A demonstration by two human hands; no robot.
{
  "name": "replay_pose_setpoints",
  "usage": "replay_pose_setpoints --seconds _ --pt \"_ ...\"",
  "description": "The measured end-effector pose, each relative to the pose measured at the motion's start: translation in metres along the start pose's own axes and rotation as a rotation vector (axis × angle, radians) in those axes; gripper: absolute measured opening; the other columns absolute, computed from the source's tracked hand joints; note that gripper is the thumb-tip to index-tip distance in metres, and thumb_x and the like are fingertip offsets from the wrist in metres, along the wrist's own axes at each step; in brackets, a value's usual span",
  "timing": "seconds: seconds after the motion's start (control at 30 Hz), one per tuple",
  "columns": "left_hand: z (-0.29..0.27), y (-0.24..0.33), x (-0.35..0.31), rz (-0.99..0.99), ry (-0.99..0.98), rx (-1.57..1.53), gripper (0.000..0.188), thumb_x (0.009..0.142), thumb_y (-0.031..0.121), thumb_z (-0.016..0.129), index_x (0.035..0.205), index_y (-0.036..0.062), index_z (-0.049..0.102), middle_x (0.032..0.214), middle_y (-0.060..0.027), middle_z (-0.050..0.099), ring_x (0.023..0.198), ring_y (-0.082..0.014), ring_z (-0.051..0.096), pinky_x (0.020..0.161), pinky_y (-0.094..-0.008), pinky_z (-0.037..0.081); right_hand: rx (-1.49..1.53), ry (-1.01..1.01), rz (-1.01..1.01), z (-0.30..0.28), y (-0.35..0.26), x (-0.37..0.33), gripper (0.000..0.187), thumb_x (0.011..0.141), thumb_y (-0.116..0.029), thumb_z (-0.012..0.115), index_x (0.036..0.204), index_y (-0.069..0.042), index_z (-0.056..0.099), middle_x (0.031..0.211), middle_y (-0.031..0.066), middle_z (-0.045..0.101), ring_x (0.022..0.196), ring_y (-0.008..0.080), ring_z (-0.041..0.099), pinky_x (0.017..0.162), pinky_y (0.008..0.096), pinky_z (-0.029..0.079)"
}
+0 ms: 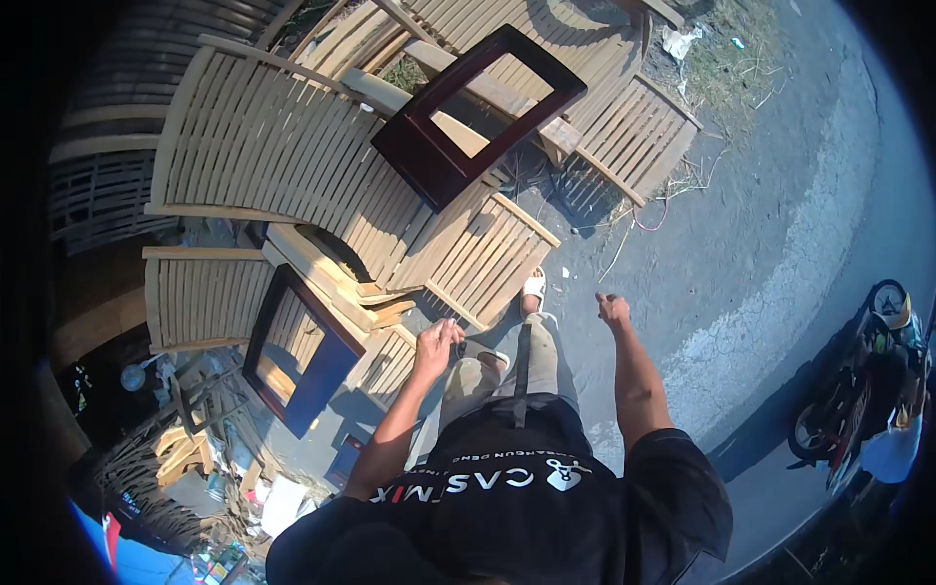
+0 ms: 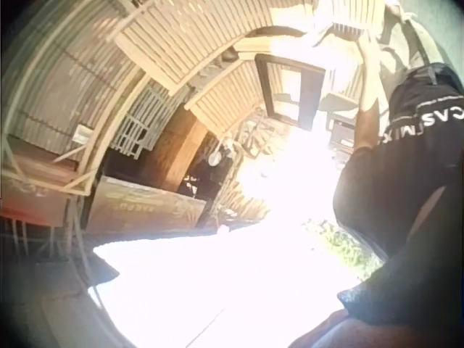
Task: The person uses a spray gun to apply a dark finish to a wooden frame, turning it over to cover different sides, and then uses a small tool to scrape or clean the edges of the frame.
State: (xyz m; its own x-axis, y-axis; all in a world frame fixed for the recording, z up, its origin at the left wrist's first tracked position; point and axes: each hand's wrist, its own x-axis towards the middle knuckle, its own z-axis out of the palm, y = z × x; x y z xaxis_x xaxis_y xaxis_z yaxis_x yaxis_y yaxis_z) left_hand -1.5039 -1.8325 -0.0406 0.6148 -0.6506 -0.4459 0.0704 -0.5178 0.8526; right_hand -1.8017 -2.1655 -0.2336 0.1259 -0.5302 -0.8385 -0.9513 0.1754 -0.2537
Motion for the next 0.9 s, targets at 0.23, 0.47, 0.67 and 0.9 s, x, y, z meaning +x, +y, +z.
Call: replay_pose_setpoints --seconds 0.23,0.47,0.67,0.9 --pt "-0.021 0.245 -0.088 0.633 0.008 -0.233 0.045 0.106 0.040 0.057 0.092 -0.0015 0.065 0.098 -0.0133 0.070 0.088 -0.0237 0.069 0.079 -0.0359 0.054 0.161 -0.123 -0.395 0.014 -0.144 -0.078 0.054 0.096 -0.047 0.065 0.114 0.003 0.071 0.094 0.0140 0.075 0.082 0.0210 0.074 0.070 0.0342 0.056" --pt "-0.056 0.321 -0.364 1.567 0.018 -0.698 0.047 0.096 0.050 0.065 0.092 0.0035 0.071 0.103 -0.0167 0.070 0.086 -0.0310 0.070 0.080 -0.0455 0.053 -0.354 -0.328 -0.545 0.100 -0.080 -0.111 0.052 0.096 -0.052 0.066 0.107 -0.001 0.071 0.090 0.0120 0.074 0.079 0.0214 0.074 0.064 0.0348 0.056" --pt "-0.017 0.229 -0.602 1.591 0.433 -0.351 0.037 0.101 0.037 0.062 0.090 0.0034 0.072 0.104 -0.0162 0.071 0.085 -0.0294 0.072 0.084 -0.0492 0.053 -0.654 -0.421 -0.485 0.196 -0.021 -0.141 0.045 0.095 -0.047 0.067 0.102 -0.003 0.070 0.083 0.0094 0.072 0.065 0.0198 0.072 0.054 0.0357 0.054" --pt "0.029 0.176 -0.745 1.493 0.746 -0.219 0.020 0.099 0.024 0.066 0.092 0.0069 0.073 0.101 -0.0129 0.073 0.086 -0.0249 0.072 0.086 -0.0471 0.053 -1.126 -0.494 -0.900 0.358 -0.052 -0.269 0.033 0.096 -0.037 0.065 0.109 -0.007 0.070 0.083 0.0082 0.072 0.066 0.0185 0.072 0.054 0.0342 0.055"
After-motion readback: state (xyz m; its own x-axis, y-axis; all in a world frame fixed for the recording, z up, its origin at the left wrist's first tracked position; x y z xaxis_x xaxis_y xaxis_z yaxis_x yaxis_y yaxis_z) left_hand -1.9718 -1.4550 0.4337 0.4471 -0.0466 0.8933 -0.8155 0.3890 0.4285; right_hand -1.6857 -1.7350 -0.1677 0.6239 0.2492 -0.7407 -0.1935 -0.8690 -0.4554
